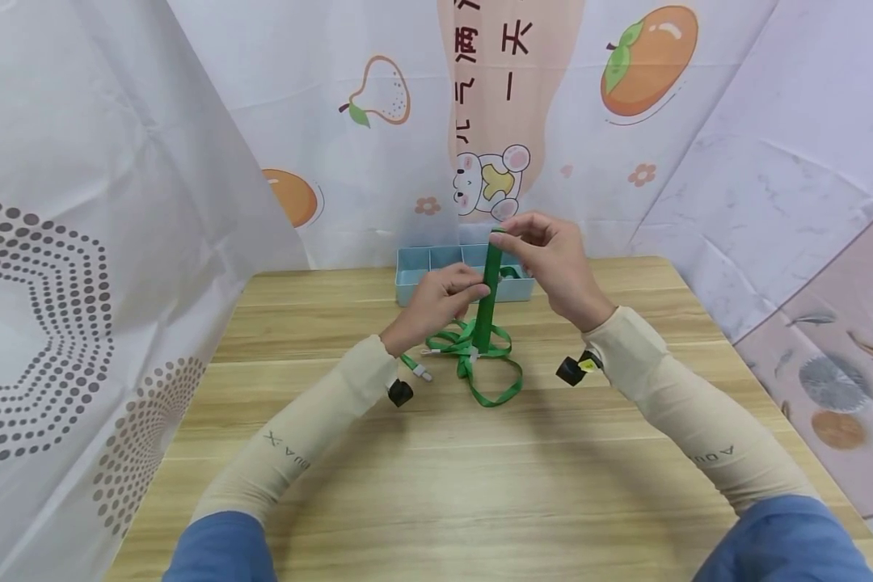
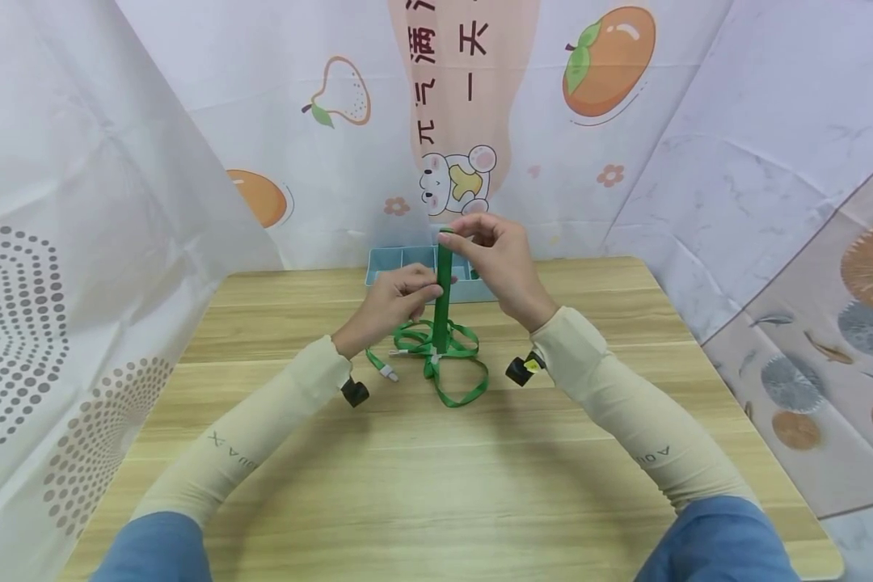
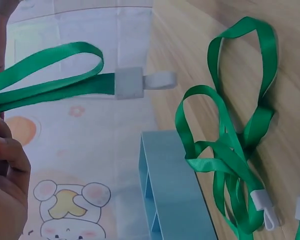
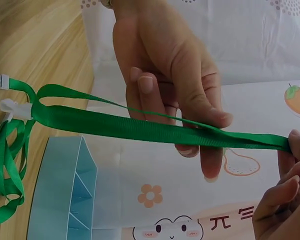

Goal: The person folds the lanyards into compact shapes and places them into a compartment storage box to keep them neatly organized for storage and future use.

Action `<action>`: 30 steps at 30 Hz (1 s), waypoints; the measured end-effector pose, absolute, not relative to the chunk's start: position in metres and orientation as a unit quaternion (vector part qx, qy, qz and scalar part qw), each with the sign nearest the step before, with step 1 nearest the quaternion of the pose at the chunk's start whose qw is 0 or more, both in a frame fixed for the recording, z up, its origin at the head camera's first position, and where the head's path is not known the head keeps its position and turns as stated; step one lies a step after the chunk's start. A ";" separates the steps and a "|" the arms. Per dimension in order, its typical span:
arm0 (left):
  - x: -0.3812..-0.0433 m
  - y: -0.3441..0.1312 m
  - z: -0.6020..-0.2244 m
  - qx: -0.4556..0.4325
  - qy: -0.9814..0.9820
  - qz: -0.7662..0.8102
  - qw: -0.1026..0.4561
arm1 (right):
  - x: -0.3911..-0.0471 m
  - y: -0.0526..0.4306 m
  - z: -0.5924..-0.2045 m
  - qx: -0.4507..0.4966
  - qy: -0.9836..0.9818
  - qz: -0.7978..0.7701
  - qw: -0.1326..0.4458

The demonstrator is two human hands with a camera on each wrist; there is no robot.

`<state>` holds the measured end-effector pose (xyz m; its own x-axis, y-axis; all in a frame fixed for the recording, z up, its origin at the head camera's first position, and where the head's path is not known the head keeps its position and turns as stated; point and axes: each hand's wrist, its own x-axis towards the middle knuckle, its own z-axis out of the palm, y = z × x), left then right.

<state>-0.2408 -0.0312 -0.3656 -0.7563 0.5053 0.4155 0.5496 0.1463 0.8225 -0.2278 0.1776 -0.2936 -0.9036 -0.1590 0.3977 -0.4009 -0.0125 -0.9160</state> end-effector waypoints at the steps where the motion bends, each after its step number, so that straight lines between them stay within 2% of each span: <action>1: -0.240 -0.031 -0.366 -0.351 -0.758 -0.549 0.017 | -0.227 0.177 -0.293 0.203 -0.695 0.683 0.090; 7: -0.237 -0.024 -0.369 -0.356 -0.752 -0.555 0.021 | -0.227 0.176 -0.292 0.210 -0.688 0.687 0.106; 14: -0.233 -0.019 -0.373 -0.349 -0.737 -0.576 0.058 | -0.230 0.175 -0.293 0.205 -0.692 0.682 0.117; 23: -0.230 -0.018 -0.376 -0.312 -0.718 -0.622 0.028 | -0.232 0.174 -0.292 0.185 -0.695 0.682 0.133; 26: -0.232 -0.020 -0.375 -0.288 -0.708 -0.644 0.013 | -0.232 0.177 -0.294 0.166 -0.713 0.674 0.103; 30: -0.233 -0.023 -0.370 -0.276 -0.693 -0.667 0.005 | -0.232 0.184 -0.307 0.124 -0.755 0.643 -0.002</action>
